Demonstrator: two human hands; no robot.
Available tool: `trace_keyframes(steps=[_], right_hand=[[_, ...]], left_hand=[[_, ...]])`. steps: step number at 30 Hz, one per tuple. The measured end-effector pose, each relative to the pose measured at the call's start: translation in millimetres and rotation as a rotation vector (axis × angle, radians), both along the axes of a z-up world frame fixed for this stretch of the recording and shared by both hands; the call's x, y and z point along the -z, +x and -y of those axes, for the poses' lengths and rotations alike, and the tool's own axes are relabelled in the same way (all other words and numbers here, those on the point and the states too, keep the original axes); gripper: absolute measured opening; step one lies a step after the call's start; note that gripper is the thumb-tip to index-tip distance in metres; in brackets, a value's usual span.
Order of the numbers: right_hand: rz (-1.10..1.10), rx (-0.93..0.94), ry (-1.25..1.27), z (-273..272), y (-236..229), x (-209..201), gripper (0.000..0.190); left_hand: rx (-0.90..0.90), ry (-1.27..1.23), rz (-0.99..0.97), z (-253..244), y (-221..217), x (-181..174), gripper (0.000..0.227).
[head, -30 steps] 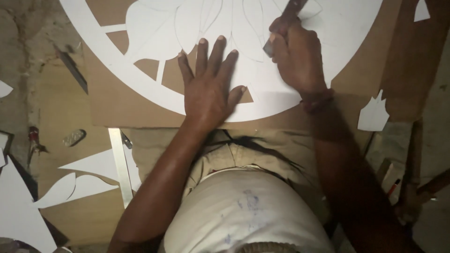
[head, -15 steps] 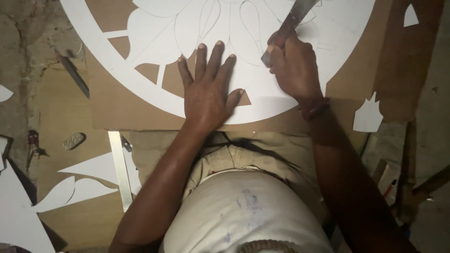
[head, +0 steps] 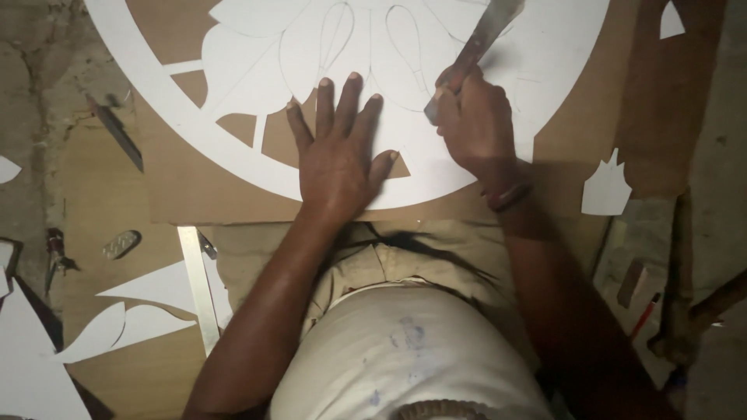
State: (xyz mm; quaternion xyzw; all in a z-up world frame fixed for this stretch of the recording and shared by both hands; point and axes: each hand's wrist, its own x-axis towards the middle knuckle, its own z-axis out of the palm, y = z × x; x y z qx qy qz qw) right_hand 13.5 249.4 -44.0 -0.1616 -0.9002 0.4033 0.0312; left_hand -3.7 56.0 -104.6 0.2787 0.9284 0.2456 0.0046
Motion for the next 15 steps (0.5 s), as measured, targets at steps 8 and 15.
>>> trace_keyframes(steps=[8,15], right_hand=[[-0.019,-0.038,0.047,-18.4,3.0,17.6,0.022],[-0.466,-0.005,-0.459,-43.9,2.0,30.2,0.014]], left_hand=[[0.027,-0.020,0.036,4.7,-3.6,-12.5,0.079],[0.114,-0.194,0.081,35.2,-33.2,-20.4,0.079]])
